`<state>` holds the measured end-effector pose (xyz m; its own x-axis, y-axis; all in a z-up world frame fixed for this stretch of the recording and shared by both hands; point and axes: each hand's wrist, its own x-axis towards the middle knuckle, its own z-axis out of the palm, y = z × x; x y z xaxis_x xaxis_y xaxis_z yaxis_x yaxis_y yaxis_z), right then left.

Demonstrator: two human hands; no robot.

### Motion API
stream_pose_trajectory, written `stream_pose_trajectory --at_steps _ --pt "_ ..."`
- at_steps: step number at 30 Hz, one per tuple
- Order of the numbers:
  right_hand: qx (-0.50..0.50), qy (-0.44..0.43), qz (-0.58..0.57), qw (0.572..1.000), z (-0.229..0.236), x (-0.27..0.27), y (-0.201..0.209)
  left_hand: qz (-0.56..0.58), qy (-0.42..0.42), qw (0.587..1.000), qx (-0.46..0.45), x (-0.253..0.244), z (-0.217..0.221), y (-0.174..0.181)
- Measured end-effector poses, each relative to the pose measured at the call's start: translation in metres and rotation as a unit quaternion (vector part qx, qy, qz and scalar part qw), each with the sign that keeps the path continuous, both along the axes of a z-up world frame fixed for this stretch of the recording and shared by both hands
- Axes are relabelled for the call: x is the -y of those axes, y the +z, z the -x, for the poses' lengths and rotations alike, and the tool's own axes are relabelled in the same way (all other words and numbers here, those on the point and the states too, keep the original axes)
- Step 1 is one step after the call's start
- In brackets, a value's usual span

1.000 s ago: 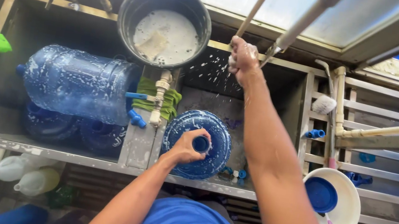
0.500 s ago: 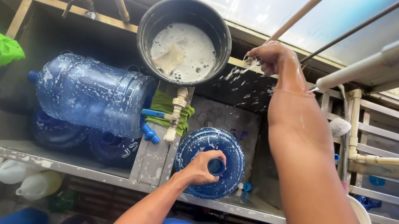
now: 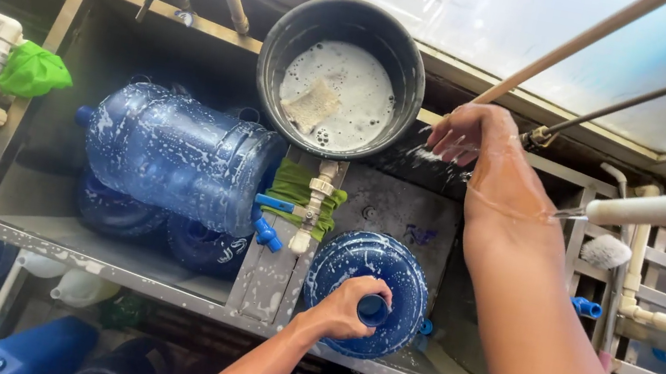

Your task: The person scrubs the exterior of large blue water jugs with a soapy cloth in a stainless steel sink. They rinse the jugs under a running tap, shake them to remove excess water, and place them back into the sink or on the floor.

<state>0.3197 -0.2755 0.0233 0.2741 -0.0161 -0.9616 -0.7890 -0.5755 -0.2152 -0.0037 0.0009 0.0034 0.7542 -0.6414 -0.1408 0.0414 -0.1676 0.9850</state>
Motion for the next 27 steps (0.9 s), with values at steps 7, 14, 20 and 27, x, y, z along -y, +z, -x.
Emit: stream_pose_trajectory --at_steps 7,14,20,27 --pt "-0.037 0.106 0.017 0.994 -0.028 0.025 -0.074 -0.007 0.010 1.000 0.011 0.006 0.000 0.001" --pt "-0.065 0.123 0.010 0.990 0.029 0.003 -0.110 -0.031 0.043 0.998 0.020 0.012 0.005 -0.023" --pt "0.062 0.239 0.062 0.967 0.125 -0.045 -0.042 -0.051 0.052 0.997 -0.006 0.015 0.007 -0.031" --pt "0.319 0.167 0.098 0.928 0.180 -0.043 0.082 -0.081 0.106 0.991 -0.013 0.040 -0.005 -0.053"
